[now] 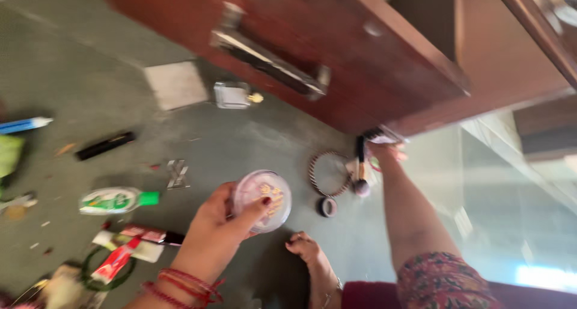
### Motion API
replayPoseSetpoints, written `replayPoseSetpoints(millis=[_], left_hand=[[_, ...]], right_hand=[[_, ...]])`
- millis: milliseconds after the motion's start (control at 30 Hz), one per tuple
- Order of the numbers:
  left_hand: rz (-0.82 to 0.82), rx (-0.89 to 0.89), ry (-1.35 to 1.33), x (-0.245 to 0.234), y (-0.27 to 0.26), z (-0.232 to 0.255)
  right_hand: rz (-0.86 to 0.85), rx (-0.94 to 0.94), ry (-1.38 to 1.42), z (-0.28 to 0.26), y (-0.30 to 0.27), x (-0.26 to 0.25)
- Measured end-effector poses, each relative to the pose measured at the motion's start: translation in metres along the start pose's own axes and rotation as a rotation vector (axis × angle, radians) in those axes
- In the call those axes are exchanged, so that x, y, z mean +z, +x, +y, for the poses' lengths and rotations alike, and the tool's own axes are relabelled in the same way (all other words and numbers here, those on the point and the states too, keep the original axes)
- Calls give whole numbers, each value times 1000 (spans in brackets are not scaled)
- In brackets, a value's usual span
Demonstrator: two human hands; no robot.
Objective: The person sorts various small items from a cluttered floor into clear plastic containers. They pick up blister packs, tubes, and small bottles, placing them into containers and occasionally moving items aside to reach others.
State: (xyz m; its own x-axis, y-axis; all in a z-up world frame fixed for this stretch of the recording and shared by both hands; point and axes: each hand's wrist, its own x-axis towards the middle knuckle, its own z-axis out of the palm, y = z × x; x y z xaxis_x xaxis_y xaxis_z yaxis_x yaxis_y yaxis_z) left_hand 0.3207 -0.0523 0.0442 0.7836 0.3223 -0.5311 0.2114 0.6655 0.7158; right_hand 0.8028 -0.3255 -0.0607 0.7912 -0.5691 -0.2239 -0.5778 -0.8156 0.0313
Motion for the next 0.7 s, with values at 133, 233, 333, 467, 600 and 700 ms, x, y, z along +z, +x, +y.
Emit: replayPoseSetpoints(millis=[133, 233, 333, 467, 600, 700], left_hand=[[57, 143, 49, -26, -6, 2], [180, 275, 66, -43, 0, 8], [321, 377, 20, -53, 6, -4], [469, 221, -121, -66, 10, -11], [536, 174, -120, -80, 9, 9], [498, 420, -114, -79, -6, 21]], right_hand=[[-101, -316, -179, -26, 1, -8], [13, -646, -286, -37, -52, -7], [99, -887, -151, -15, -138, 8], [-637, -1115, 89, 8, -292, -24], [-1220, -1363, 124, 19, -427, -118], [-1355, -1589, 69, 12, -488, -170]])
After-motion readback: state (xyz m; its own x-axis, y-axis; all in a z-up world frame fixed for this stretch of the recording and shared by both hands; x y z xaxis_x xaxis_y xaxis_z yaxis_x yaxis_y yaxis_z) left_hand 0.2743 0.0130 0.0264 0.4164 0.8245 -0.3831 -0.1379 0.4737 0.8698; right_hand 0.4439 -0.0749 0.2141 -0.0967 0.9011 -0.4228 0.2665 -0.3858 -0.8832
